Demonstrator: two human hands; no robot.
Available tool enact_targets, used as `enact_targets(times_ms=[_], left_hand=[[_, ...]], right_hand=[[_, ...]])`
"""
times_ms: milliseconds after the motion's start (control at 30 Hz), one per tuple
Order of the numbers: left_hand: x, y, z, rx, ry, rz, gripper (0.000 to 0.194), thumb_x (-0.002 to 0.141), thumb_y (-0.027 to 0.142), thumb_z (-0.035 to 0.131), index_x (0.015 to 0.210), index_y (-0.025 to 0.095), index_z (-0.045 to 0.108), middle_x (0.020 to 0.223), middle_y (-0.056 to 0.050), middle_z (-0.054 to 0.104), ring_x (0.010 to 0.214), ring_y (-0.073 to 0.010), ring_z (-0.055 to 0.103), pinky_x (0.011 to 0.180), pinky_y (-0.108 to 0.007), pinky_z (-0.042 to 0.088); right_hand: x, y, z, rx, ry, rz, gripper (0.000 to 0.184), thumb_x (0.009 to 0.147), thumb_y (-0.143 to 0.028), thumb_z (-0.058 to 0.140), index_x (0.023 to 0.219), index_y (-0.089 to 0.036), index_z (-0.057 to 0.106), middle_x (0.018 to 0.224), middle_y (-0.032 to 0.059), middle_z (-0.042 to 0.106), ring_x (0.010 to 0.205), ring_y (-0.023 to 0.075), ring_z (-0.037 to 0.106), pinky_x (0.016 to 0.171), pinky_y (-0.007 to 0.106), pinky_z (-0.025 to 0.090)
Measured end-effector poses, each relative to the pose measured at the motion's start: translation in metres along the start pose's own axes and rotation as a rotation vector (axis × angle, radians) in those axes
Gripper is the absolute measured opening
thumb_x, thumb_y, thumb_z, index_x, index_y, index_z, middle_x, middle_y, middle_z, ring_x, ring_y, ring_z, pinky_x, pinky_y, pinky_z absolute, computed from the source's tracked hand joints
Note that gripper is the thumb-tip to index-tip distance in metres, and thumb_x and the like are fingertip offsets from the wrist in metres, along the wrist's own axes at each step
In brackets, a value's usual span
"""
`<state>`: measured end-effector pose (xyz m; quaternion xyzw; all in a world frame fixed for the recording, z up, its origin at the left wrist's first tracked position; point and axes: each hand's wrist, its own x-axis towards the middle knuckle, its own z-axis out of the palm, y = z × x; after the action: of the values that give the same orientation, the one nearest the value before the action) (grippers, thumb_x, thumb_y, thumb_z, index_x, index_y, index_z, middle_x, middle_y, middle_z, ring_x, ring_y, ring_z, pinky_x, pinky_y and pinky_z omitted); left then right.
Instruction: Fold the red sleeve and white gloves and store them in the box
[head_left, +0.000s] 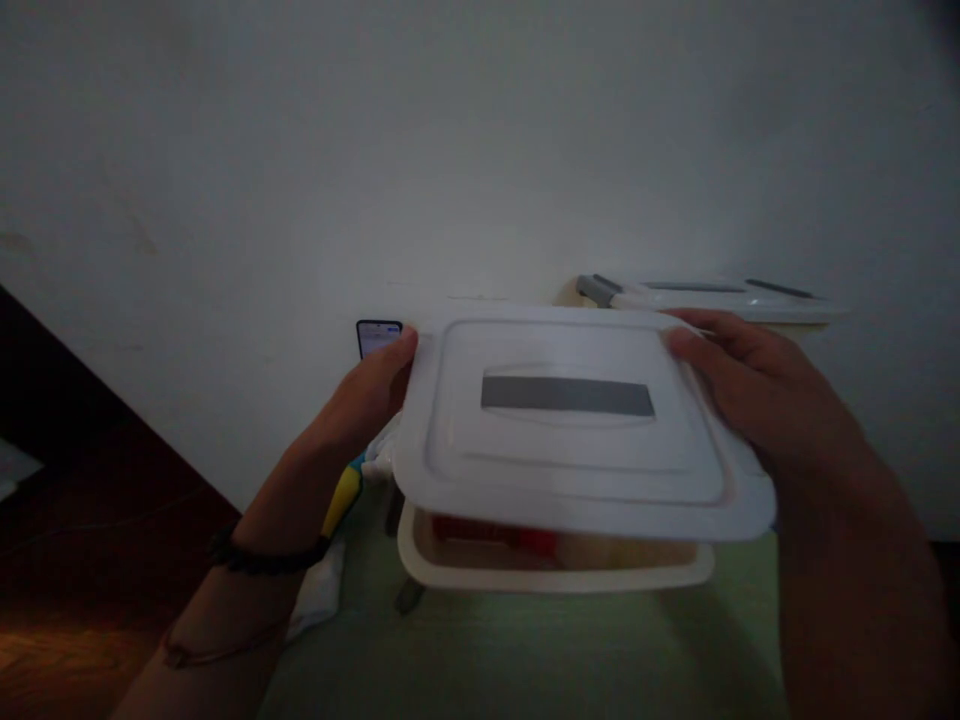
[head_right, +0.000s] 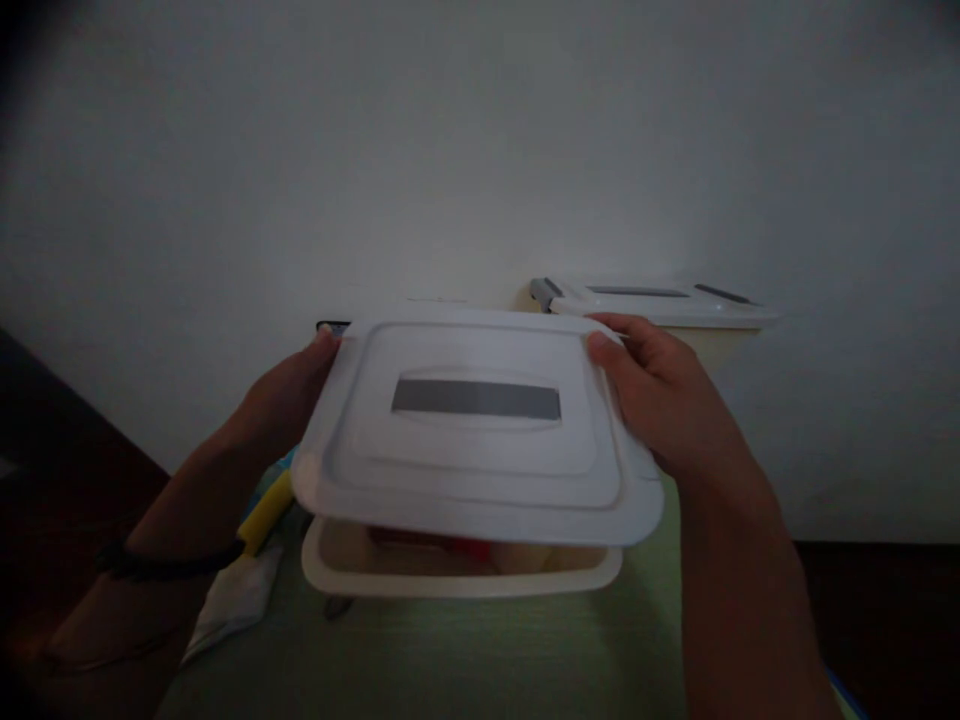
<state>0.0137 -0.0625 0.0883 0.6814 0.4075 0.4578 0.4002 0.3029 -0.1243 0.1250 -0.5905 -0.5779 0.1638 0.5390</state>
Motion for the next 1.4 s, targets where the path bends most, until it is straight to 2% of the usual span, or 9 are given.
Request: enact_targets(times_ms=[100,200,333,467,567,633,800,1167,1400], left_hand=[[-0.008,0.009,0.005,-0.117,-0.009,0.024,0.037,0.084,0.04,0.053,0.11,0.015,0.06,0.084,-0.005,0.07,0.067,-0.0155,0.063,0.056,-0.022,0.049],[-0.011,0.015,0.009,-0.11,-0.049,0.035,0.037,0.084,0.03,0.054,0.117,0.015,0.055,0.084,-0.005,0.07,0.062,-0.013,0.063,0.054,-0.02,0.049],[-0.01,0.016,0.009,-0.12,-0.054,0.017,0.054,0.084,0.029,0.055,0.133,0.015,0.038,0.082,-0.005,0.07,0.067,-0.0154,0.065,0.055,-0.022,0.052],[-0.01,0.019,0.007,0.004,-0.029,0.001,0.063,0.083,0.035,0.056,0.139,0.02,0.031,0.08,-0.004,0.067,0.064,-0.0167,0.064,0.05,-0.022,0.049],[-0.009,0.024,0.005,0.184,-0.037,0.018,0.058,0.082,0.039,0.058,0.134,0.021,0.042,0.089,-0.006,0.065,0.068,-0.0168,0.061,0.05,-0.022,0.047],[-0.008,0.025,0.005,0.245,-0.051,0.029,0.052,0.082,0.04,0.058,0.129,0.02,0.048,0.098,-0.007,0.063,0.075,-0.0173,0.06,0.055,-0.022,0.047],[-0.005,0.023,0.005,0.257,-0.117,0.004,0.05,0.084,0.043,0.052,0.128,0.019,0.046,0.103,-0.008,0.061,0.08,-0.018,0.059,0.059,-0.024,0.048],[-0.005,0.023,-0.004,0.602,-0.323,-0.043,0.049,0.084,0.052,0.045,0.12,0.018,0.048,0.067,0.001,0.053,0.058,-0.015,0.049,0.049,-0.023,0.036],[0.0,0.015,0.0,0.556,-0.28,0.002,0.046,0.086,0.05,0.042,0.117,0.018,0.055,0.11,-0.009,0.062,0.096,-0.0242,0.058,0.079,-0.033,0.045]], right_hand=[[0.002,0.005,0.001,-0.003,0.14,-0.049,0.026,0.08,-0.034,0.058,0.102,-0.022,0.065,0.08,0.0021,0.07,0.06,0.0138,0.06,0.047,0.023,0.045],[0.004,0.009,0.001,-0.053,0.183,-0.097,0.027,0.08,-0.033,0.059,0.103,-0.021,0.066,0.082,0.0032,0.07,0.063,0.014,0.061,0.048,0.023,0.045],[0.004,0.009,-0.002,-0.089,0.164,-0.122,0.029,0.08,-0.035,0.059,0.106,-0.022,0.064,0.083,0.0037,0.069,0.062,0.0132,0.06,0.047,0.021,0.044],[0.004,0.007,-0.007,-0.231,-0.043,-0.045,0.03,0.082,-0.037,0.054,0.107,-0.021,0.06,0.07,0.0008,0.063,0.045,0.011,0.051,0.033,0.02,0.036],[0.006,0.007,-0.009,-0.371,-0.35,0.028,0.026,0.085,-0.038,0.047,0.101,-0.02,0.057,0.058,-0.0028,0.053,0.034,0.0102,0.044,0.029,0.022,0.035],[0.007,0.009,-0.009,-0.425,-0.469,0.027,0.024,0.087,-0.042,0.043,0.093,-0.021,0.054,0.055,-0.0041,0.05,0.032,0.0095,0.043,0.031,0.024,0.038],[0.007,0.011,-0.008,-0.462,-0.531,0.052,0.028,0.088,-0.047,0.039,0.09,-0.021,0.048,0.057,-0.0033,0.048,0.033,0.0098,0.045,0.031,0.023,0.038],[0.009,0.016,-0.009,-0.532,-0.687,0.133,0.033,0.088,-0.047,0.038,0.097,-0.018,0.051,0.063,-0.0002,0.056,0.035,0.0099,0.048,0.034,0.024,0.041],[0.011,0.019,-0.01,-0.614,-0.644,0.017,0.032,0.089,-0.047,0.035,0.092,-0.02,0.052,0.073,0.0039,0.062,0.056,0.0161,0.06,0.047,0.027,0.048]])
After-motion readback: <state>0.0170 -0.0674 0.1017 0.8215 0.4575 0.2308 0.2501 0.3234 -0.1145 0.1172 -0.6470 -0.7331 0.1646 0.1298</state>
